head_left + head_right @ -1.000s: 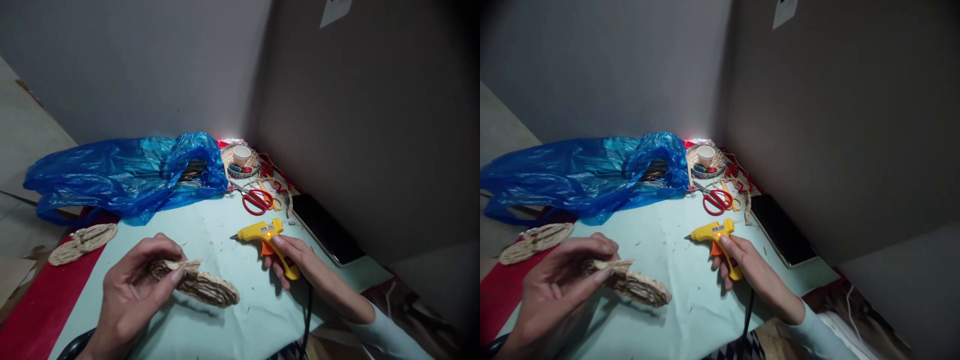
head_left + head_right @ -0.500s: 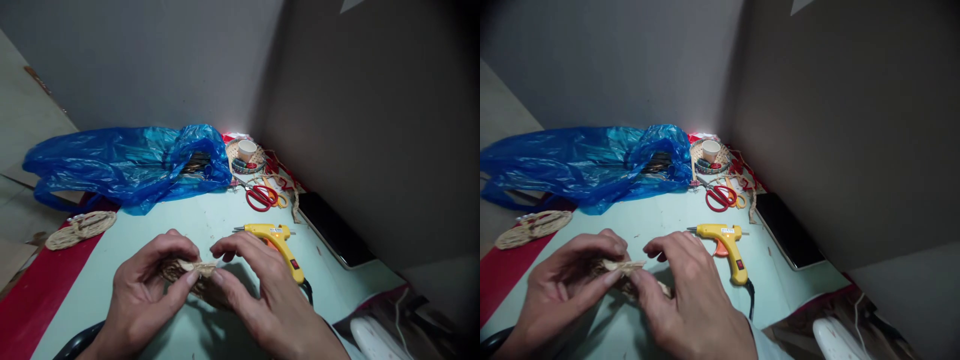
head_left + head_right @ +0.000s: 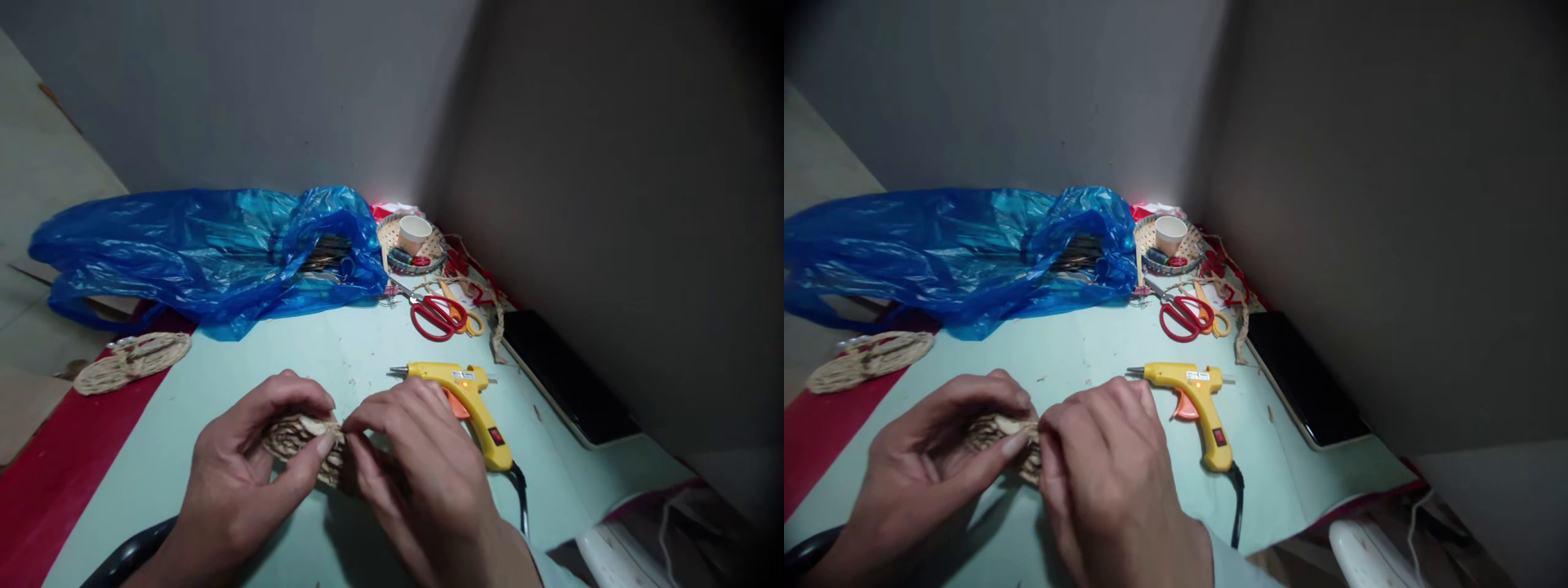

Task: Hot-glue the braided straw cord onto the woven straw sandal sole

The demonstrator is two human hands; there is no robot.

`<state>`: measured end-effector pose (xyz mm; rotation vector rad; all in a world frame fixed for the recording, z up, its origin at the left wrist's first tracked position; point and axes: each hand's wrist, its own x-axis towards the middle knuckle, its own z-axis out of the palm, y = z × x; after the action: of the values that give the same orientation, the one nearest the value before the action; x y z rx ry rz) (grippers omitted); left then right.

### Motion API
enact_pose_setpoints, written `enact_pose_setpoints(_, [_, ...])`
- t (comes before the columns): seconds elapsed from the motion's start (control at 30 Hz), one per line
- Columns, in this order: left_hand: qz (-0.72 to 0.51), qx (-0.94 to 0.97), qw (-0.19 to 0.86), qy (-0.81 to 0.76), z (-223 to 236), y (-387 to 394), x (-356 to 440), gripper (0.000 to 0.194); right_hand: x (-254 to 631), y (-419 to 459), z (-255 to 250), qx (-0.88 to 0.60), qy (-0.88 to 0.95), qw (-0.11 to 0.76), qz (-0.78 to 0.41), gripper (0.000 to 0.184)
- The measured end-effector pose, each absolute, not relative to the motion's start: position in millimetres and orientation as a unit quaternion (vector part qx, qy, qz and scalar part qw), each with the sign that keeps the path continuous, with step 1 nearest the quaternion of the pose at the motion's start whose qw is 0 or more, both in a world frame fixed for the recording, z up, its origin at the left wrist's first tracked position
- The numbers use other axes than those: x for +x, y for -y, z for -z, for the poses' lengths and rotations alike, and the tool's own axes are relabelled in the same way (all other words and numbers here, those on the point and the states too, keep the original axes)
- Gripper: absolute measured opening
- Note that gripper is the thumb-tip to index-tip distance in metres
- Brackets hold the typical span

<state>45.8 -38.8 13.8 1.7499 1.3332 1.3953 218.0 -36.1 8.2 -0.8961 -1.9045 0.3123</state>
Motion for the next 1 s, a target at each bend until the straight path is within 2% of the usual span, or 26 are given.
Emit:
enact_pose_setpoints(0.17, [-0.498,0.623,0.296,-0.526,-12,37,45,0.025,222,34,-6,-0.300,0.842,0.446,-0.034,0.018])
enact_pose_setpoints(0.37, [-0.466,0.566,0.376,-0.567,-8,35,49,0.012,241,26,-10,-0.181,0.924,0.327,0.082,0.025])
enact_pose_setpoints(0.63, [-0.416,0.552,0.415,-0.592,4,30,48,0.004,249,16,5,-0.176,0.942,0.279,-0.057,0.030])
enact_pose_setpoints(0.73, [-0.418,0.527,0.422,-0.607,5,29,44,0.008,248,11,5,-0.189,0.942,0.261,-0.090,0.032])
enact_pose_setpoints(0.9, [-0.442,0.476,0.431,-0.627,2,20,42,0.015,243,3,-7,-0.234,0.949,0.172,-0.126,0.069])
enact_pose_setpoints(1.0, [-0.454,0.443,0.453,-0.626,2,15,43,0.016,238,-5,-13,-0.247,0.951,0.140,-0.123,0.060])
